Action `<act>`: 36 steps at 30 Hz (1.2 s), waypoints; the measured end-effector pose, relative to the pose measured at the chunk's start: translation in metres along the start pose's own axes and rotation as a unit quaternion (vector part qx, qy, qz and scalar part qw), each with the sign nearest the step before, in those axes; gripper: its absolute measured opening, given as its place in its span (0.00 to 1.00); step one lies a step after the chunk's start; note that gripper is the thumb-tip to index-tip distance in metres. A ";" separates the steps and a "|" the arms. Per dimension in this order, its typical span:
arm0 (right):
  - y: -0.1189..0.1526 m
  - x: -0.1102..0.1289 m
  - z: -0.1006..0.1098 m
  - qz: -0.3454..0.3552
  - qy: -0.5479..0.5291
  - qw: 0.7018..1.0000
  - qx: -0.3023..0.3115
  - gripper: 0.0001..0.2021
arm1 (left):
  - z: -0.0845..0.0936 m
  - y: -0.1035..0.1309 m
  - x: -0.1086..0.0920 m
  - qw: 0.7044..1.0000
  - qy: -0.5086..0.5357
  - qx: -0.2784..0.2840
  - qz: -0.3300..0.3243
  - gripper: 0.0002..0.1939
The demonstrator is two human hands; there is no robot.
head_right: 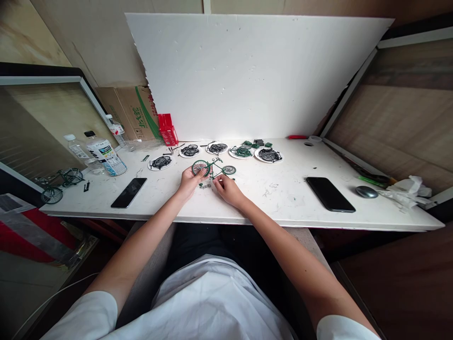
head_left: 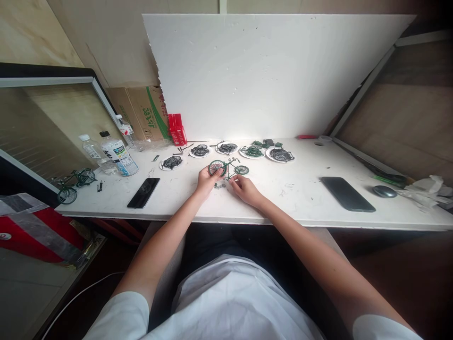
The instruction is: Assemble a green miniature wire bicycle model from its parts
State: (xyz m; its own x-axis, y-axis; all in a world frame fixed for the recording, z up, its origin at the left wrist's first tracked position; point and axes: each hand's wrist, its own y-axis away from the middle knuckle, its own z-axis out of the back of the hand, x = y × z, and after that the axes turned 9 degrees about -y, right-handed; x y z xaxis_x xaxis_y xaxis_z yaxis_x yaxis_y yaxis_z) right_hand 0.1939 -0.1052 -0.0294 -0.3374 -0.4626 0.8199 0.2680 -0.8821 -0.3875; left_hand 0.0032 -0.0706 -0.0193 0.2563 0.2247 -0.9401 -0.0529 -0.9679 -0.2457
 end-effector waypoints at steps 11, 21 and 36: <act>-0.002 0.001 0.001 -0.011 -0.002 1.000 0.003 0.19 | -0.002 -0.001 0.002 0.999 -0.020 0.001 -0.026 0.29; -0.001 0.002 0.000 -0.013 -0.001 1.000 0.001 0.19 | -0.005 0.002 -0.002 0.999 -0.028 0.005 -0.032 0.29; 0.000 0.003 0.002 -0.020 -0.031 0.999 0.010 0.16 | -0.004 0.003 -0.003 0.999 -0.027 0.007 -0.016 0.25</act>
State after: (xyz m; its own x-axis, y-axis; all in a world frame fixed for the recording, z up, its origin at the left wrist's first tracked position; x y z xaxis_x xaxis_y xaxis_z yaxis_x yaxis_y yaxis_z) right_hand 0.1945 -0.1062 -0.0262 -0.2916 -0.4206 0.8591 0.2744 -0.8972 -0.3461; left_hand 0.0058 -0.0746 -0.0160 0.2050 0.2609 -0.9433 -0.0584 -0.9588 -0.2779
